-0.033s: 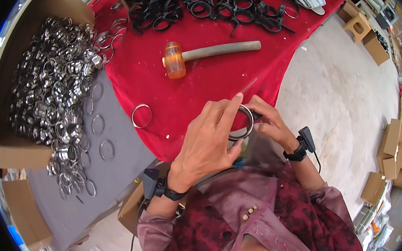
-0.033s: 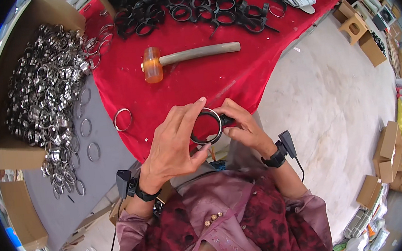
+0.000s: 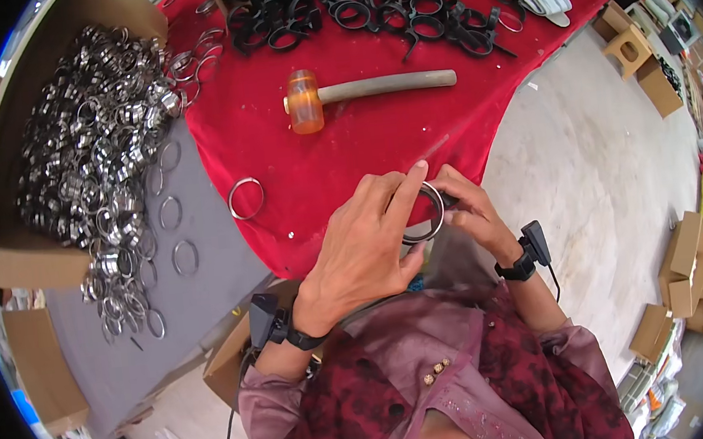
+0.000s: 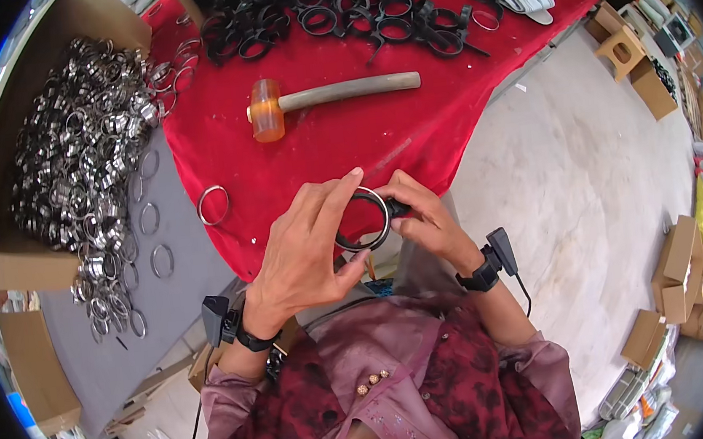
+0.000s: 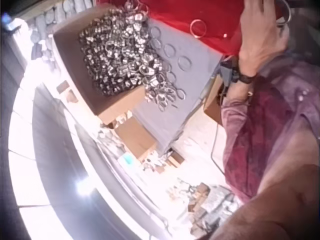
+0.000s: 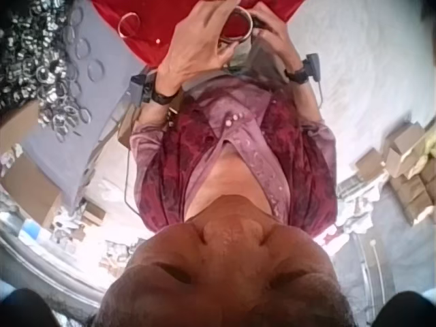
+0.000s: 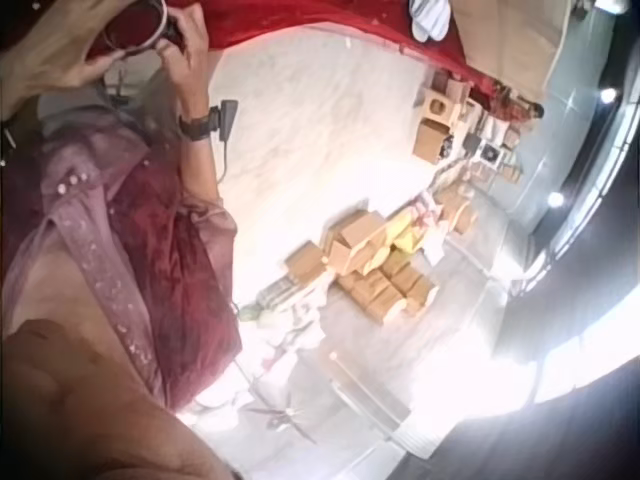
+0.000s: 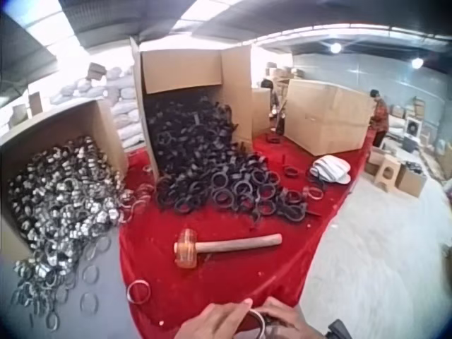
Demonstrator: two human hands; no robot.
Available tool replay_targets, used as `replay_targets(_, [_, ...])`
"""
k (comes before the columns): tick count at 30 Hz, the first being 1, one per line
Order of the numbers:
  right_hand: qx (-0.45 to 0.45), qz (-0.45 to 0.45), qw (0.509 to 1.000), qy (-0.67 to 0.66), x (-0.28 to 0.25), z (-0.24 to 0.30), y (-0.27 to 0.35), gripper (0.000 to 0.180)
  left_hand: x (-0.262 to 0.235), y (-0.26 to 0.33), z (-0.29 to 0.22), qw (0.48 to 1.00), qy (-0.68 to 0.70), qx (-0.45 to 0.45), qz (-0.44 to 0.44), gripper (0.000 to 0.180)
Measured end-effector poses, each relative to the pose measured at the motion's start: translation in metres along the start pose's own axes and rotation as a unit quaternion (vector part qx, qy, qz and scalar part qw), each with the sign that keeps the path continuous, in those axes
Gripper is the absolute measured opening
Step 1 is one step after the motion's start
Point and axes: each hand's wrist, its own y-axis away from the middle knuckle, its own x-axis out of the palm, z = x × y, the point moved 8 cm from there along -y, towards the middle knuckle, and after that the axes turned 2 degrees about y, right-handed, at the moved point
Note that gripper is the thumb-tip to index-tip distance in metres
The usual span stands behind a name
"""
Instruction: Assembling metal rings into black plastic components using a mallet on a workbench.
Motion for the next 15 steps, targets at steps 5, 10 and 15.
replay_targets(5, [0.022, 0.01, 0.999, -0.047, -0.006, -0.017, 0.013, 0.04, 0.015, 0.0, -0.022, 0.997, -0.07, -0.032, 0.012, 0.09])
replay_targets(10, [-0.022, 0.023, 0.996, -0.087, -0.007, -0.018, 0.023, 0.035, 0.027, 0.0, -0.037, 0.992, -0.119, -0.045, 0.013, 0.091])
replay_targets(15, [0.027, 0.048, 0.989, -0.137, -0.004, -0.037, 0.038, 0.035, 0.035, 0.001, -0.037, 0.989, -0.132, -0.057, 0.039, 0.093])
